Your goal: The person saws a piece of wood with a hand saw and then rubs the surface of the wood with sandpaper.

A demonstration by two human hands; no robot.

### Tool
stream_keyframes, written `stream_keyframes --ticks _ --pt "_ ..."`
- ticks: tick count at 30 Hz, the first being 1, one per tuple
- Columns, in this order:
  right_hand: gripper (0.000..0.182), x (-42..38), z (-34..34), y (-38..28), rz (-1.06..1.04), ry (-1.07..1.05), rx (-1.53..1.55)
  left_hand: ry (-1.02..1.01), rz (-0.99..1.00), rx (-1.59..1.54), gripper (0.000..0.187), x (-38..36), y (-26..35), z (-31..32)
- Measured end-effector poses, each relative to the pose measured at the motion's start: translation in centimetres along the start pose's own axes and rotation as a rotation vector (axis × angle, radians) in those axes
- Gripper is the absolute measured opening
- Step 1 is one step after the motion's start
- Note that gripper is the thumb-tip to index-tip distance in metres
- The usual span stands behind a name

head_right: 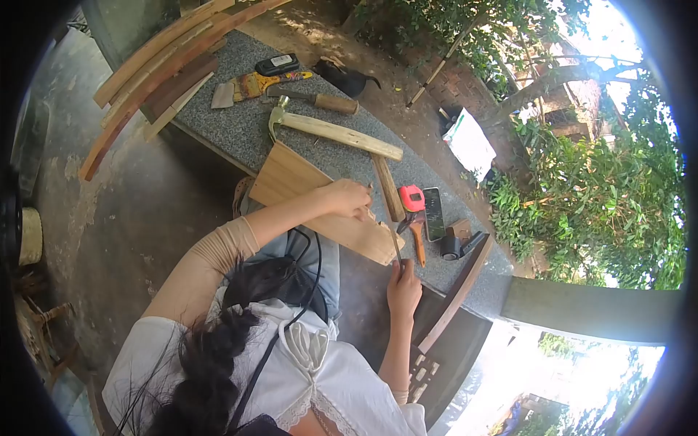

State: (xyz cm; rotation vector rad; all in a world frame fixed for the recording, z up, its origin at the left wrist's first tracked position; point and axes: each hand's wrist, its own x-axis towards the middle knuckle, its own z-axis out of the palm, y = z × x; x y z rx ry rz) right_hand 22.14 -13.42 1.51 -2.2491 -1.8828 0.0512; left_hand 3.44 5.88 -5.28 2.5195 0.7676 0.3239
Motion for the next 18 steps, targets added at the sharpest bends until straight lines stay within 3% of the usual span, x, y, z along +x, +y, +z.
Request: stream_keyframes --ticks 3,18 --pt "0.024 -0.7 0.4 0.5 0.013 0.006 -0.030 -0.020 0.035 -0.001 0.038 0.2 -0.2 0.9" --pt "0.026 -2.3 4.4 -0.5 0.065 0.005 0.202 0.295 0.196 0.073 0.032 -1.5 -0.4 2.4"
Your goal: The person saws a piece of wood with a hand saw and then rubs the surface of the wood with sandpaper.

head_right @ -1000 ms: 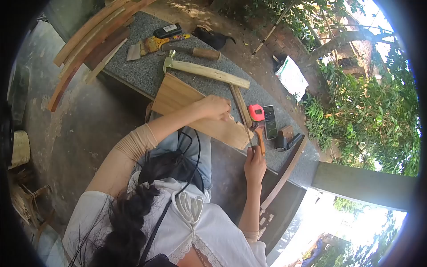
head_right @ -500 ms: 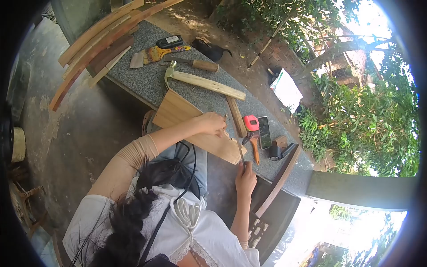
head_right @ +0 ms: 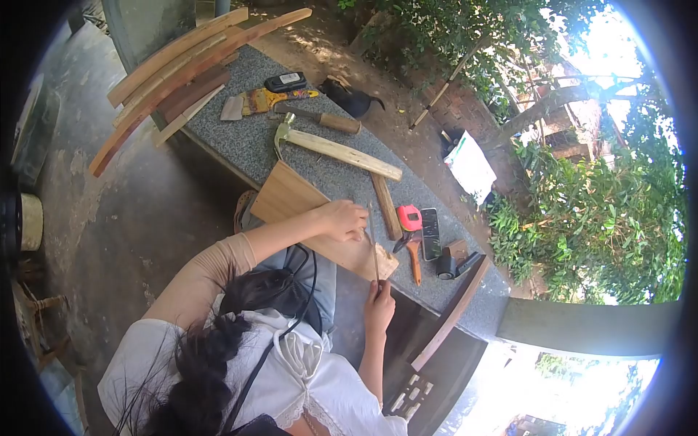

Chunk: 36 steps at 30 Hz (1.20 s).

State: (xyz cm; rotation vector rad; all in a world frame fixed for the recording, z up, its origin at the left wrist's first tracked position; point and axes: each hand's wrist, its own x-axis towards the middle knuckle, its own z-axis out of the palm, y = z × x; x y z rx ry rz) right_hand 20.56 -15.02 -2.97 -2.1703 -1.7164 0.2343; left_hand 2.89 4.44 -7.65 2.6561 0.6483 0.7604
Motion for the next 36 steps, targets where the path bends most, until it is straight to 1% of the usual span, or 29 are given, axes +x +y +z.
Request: stream_keyframes --ticks 2,3,6,8,12,14,19,21,22,24,25,26,27,30,32,33,35,36 --pt "0.025 0.0 0.1 -0.1 0.027 -0.013 0.028 -0.064 -0.025 -0.037 0.032 -0.6 0.1 0.2" --pt "0.025 -0.1 0.2 -0.1 0.060 -0.030 0.050 -0.067 -0.025 -0.030 0.032 -0.8 0.1 0.0" --pt "0.024 0.0 0.8 0.0 0.037 -0.002 0.065 -0.040 0.010 -0.060 0.031 -1.2 0.1 -0.1" --pt "0.024 -0.1 1.0 0.1 0.033 0.019 0.091 0.041 0.027 -0.117 0.027 -1.1 -0.1 -0.1" --pt "0.024 -0.1 1.2 0.7 0.058 0.026 0.112 0.076 0.063 -0.147 0.020 -0.7 -0.6 -0.1" --pt "0.025 -0.2 1.4 1.1 0.085 0.009 0.113 0.172 0.006 -0.310 0.015 -0.7 -0.3 -0.7" --pt "0.026 0.0 1.6 0.3 0.096 0.013 0.162 0.182 -0.012 -0.292 0.012 -0.3 -0.6 -0.9" --pt "0.028 0.2 1.8 -0.4 0.121 0.032 0.107 0.177 -0.013 -0.283 0.011 -0.2 -0.7 -1.0" --pt "0.029 0.4 1.6 -1.1 0.151 0.009 0.113 0.169 -0.018 -0.272 0.012 -0.1 -0.8 -1.2" --pt "0.030 0.5 2.5 -0.7 0.154 0.025 0.088 0.164 -0.001 -0.257 0.012 0.3 -1.3 -1.3" --pt "0.031 0.9 2.9 -0.7 0.152 0.038 0.062 0.174 -0.026 -0.270 0.012 0.5 -1.5 -1.1" --pt "0.032 1.1 3.0 -0.9 0.176 0.006 0.066 0.184 -0.050 -0.286 0.012 0.7 -1.6 -0.9" --pt "0.033 1.3 3.4 -0.8 0.181 -0.012 0.050 0.197 -0.024 -0.273 0.012 0.9 -1.7 -0.8" --pt "0.031 2.0 4.2 -1.2 0.175 0.045 0.088 0.221 0.017 -0.290 0.012 0.9 -2.0 -0.9" --pt "0.030 2.0 4.6 -1.6 0.209 0.045 0.073 0.206 -0.054 -0.348 0.011 0.8 -1.9 -1.6" --pt "0.030 2.1 4.6 -1.6 0.203 0.054 0.072 0.213 -0.047 -0.343 0.011 0.7 -1.9 -1.8" --pt "0.032 2.1 4.8 -1.4 0.215 0.027 0.102 0.149 -0.043 -0.211 0.011 0.4 -1.8 -2.2" --pt "0.030 2.1 4.8 -1.3 0.210 0.028 0.092 0.155 -0.040 -0.212 0.011 0.1 -1.2 -2.5"
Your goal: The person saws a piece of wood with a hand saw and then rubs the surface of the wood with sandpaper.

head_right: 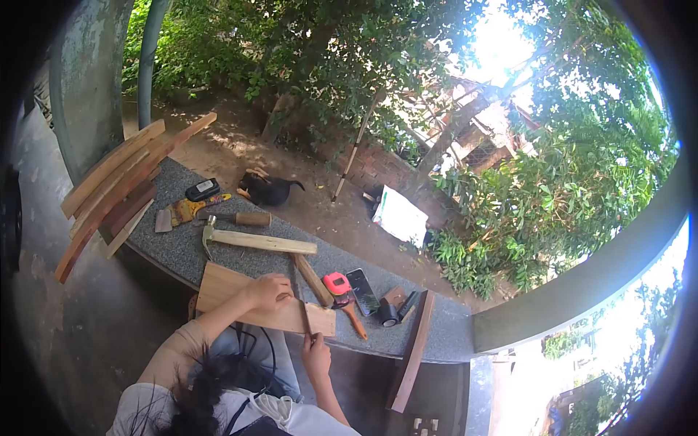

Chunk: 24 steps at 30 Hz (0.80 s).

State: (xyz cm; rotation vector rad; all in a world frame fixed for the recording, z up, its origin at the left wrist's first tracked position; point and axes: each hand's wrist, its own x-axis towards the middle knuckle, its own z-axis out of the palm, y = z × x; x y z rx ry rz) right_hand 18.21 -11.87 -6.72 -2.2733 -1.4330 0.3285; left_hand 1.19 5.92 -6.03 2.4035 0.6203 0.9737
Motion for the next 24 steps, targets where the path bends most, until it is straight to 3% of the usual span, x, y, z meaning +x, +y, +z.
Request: stream_keyframes --ticks 3,5,6,8,9,11,18,24 --pt "0.028 0.0 0.0 0.3 -0.011 -0.015 0.016 0.015 -0.117 -0.121 0.020 -1.4 2.6 -1.4" --pt "0.027 -0.2 -0.3 -0.1 0.001 -0.033 0.022 -0.036 -0.180 -0.139 0.042 -3.6 3.6 -2.5" --pt "0.028 -0.2 -0.5 -0.4 0.020 -0.048 0.016 -0.034 -0.179 -0.135 0.042 -5.1 3.9 -2.4" --pt "0.029 -0.1 -0.7 -0.8 0.035 -0.060 0.011 -0.100 -0.160 0.213 0.073 -8.2 4.2 -2.1" --pt "0.028 -0.1 -0.8 -0.9 0.028 -0.052 0.009 -0.095 -0.158 0.216 0.073 -9.1 4.4 -2.3" --pt "0.027 0.1 -0.8 -1.0 0.021 -0.040 0.006 -0.231 -0.175 0.264 0.098 -10.3 4.6 -2.9" --pt "0.026 0.0 -0.2 -0.9 -0.022 -0.057 0.048 -0.250 -0.219 0.258 0.101 -10.3 3.6 -3.7" --pt "0.023 -0.2 -0.8 -1.1 -0.074 -0.047 0.139 -0.233 -0.204 0.232 0.077 -10.5 3.0 -3.8"
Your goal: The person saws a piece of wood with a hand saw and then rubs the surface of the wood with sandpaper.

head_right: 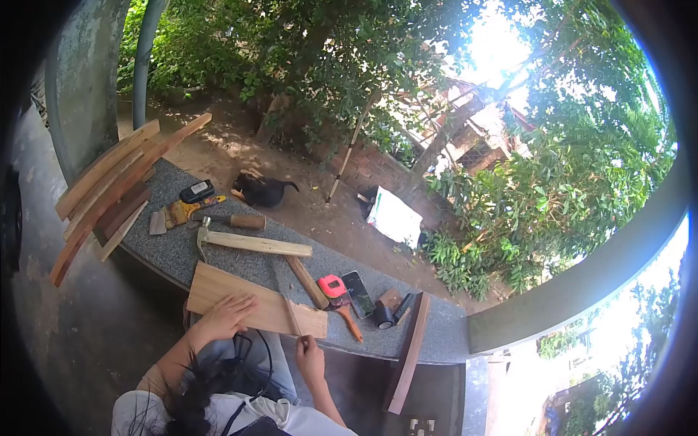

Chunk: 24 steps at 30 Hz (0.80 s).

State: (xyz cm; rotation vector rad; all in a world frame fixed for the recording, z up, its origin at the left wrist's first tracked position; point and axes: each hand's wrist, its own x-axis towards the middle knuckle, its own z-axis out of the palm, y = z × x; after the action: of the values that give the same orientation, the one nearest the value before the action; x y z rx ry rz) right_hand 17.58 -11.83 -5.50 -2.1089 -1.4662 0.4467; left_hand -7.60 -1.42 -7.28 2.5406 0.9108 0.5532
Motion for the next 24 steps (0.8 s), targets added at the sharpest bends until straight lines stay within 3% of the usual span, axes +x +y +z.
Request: stream_keyframes --ticks 7,9,12,14,18,20,24 --pt "0.017 0.2 0.2 0.1 -0.157 0.034 0.054 0.015 -0.024 -0.096 0.071 0.1 -1.3 0.2" --pt "0.018 0.3 -0.9 -2.2 -0.065 -0.067 0.039 0.016 -0.014 -0.089 0.072 0.2 -1.9 0.7" --pt "0.019 1.1 -0.3 -2.2 -0.182 -0.049 0.012 0.004 -0.046 -0.075 0.072 0.3 -2.4 0.5" --pt "0.019 1.9 -0.8 -4.9 -0.153 -0.147 -0.025 0.041 -0.002 -0.057 0.072 0.2 -2.4 0.7" --pt "0.023 4.8 0.9 -9.9 -0.507 -0.137 -0.077 0.103 -0.016 -0.085 0.065 0.1 -2.3 0.8" --pt "0.028 6.3 2.4 -12.6 -0.483 -0.223 -0.143 0.086 -0.022 -0.102 0.061 0.2 -2.3 0.5" --pt "0.032 9.1 5.9 -16.6 -0.640 -0.276 -0.146 0.171 0.011 -0.175 0.054 -0.2 -2.3 0.3"
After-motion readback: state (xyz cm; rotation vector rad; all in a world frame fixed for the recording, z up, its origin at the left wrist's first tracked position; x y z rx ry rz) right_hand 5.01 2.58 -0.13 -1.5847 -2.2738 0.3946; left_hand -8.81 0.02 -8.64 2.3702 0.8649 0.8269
